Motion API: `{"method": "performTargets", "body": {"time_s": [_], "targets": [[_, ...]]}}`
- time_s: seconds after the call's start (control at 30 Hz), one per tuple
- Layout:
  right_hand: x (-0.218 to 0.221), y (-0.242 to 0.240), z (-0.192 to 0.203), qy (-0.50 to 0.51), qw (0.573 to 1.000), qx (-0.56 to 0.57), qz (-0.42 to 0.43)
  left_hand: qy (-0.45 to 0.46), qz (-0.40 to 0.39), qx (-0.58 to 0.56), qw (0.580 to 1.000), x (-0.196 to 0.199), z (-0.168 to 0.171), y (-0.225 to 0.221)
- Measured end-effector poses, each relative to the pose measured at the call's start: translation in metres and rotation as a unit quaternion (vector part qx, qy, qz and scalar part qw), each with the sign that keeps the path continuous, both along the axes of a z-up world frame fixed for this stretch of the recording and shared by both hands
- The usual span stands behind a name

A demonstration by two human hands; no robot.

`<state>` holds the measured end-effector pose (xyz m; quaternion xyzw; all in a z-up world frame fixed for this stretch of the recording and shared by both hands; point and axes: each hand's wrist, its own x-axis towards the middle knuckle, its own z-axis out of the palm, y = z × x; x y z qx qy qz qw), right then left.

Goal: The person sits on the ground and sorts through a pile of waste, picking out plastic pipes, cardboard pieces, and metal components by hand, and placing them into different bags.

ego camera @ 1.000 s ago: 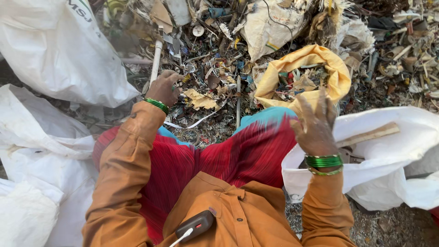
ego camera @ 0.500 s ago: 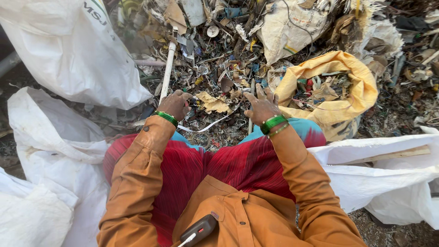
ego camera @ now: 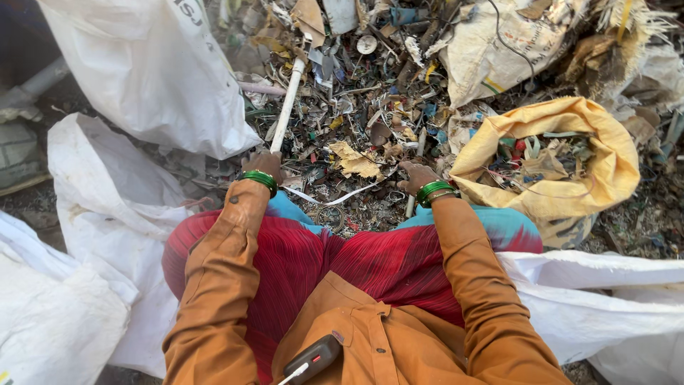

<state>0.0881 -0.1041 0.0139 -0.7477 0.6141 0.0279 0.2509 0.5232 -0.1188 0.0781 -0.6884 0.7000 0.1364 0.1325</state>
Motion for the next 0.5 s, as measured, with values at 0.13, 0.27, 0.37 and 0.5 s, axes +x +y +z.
{"method": "performTargets", "body": {"time_s": [0.13,0.27,0.37,0.5], "targets": [[0.008,0.007,0.023,0.006,0.997,0.062,-0.041,-0.016,0.074,-0.063,0.995,0.033,-0.071,-0.042],[0.013,0.016,0.042,0.009,0.998,0.064,-0.025,0.043,0.14,0.015,0.989,0.045,-0.117,-0.066],[0.01,0.022,0.049,0.025,0.996,0.076,-0.03,0.069,0.164,0.038,0.983,0.044,-0.131,-0.062],[0.01,0.024,0.053,0.019,0.998,0.06,-0.027,0.087,0.125,0.029,0.988,0.046,-0.132,-0.057]]}}
